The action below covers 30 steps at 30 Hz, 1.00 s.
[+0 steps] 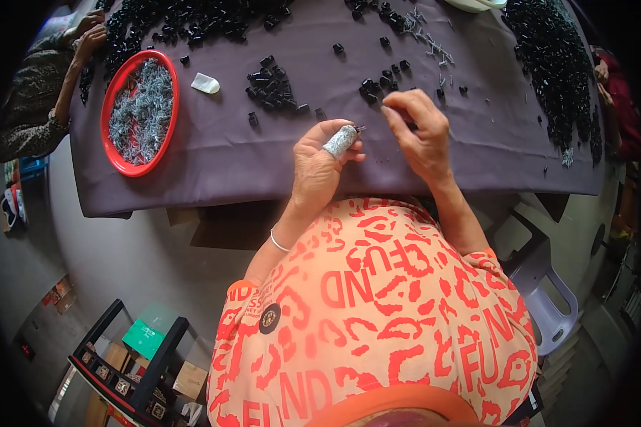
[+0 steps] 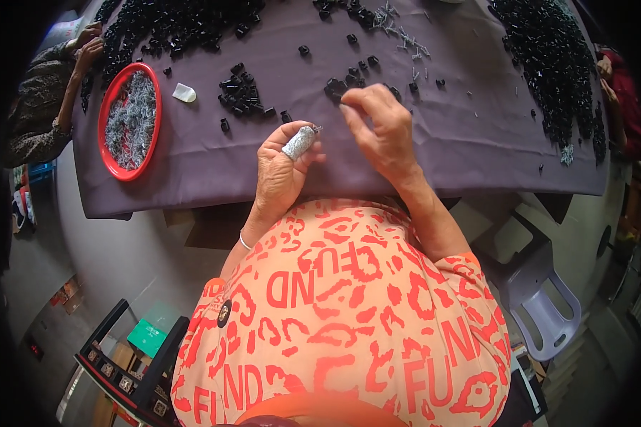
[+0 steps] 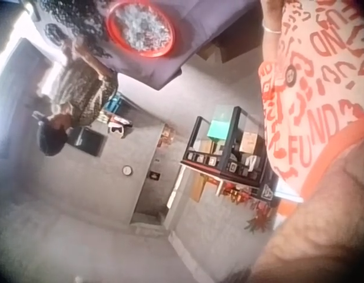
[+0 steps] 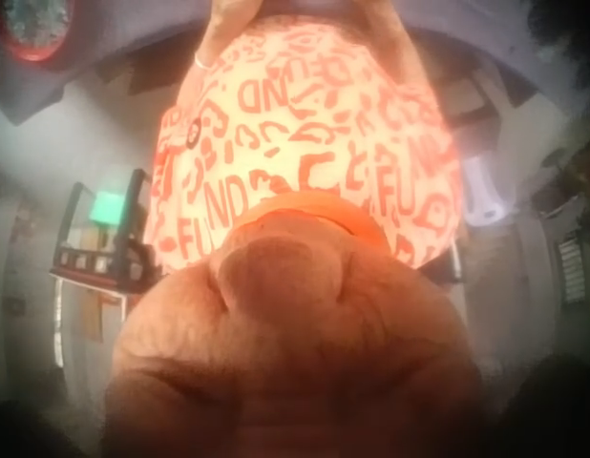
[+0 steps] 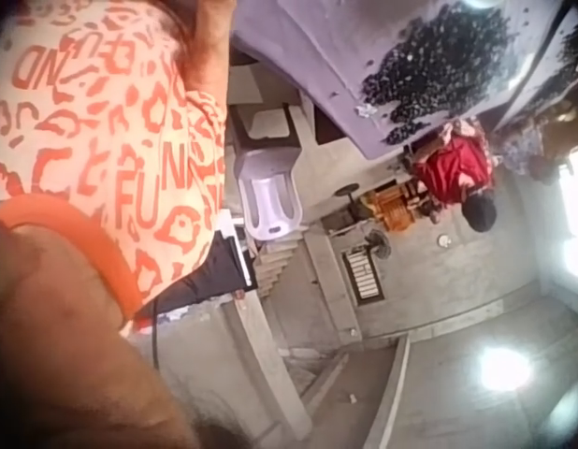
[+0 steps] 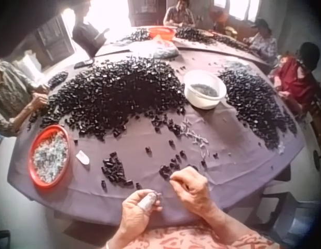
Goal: The person assembles small plastic components by inserting metal springs into them and pressing the pieces together by hand on a table.
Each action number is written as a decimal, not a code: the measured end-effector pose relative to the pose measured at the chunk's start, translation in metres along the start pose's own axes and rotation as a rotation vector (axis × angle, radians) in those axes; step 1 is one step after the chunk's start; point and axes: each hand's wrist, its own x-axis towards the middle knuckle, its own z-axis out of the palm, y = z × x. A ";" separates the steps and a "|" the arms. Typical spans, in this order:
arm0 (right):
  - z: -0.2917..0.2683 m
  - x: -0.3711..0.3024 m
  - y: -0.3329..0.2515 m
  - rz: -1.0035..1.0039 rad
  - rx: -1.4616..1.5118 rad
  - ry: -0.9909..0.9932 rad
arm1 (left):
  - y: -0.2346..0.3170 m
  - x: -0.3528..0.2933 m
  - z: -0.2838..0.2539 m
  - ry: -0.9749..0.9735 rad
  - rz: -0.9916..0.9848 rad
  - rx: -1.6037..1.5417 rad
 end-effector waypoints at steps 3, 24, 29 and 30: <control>0.011 0.010 0.012 -0.148 -0.296 -0.017 | 0.000 0.002 0.000 -0.018 -0.011 -0.034; -0.013 -0.003 0.004 0.311 0.670 -0.159 | -0.006 0.003 -0.004 -0.043 0.029 0.002; -0.016 -0.009 0.009 0.355 0.618 -0.206 | -0.007 0.002 -0.005 -0.041 0.053 0.021; -0.017 -0.009 0.009 0.362 0.613 -0.220 | -0.008 0.002 -0.005 -0.038 0.057 0.026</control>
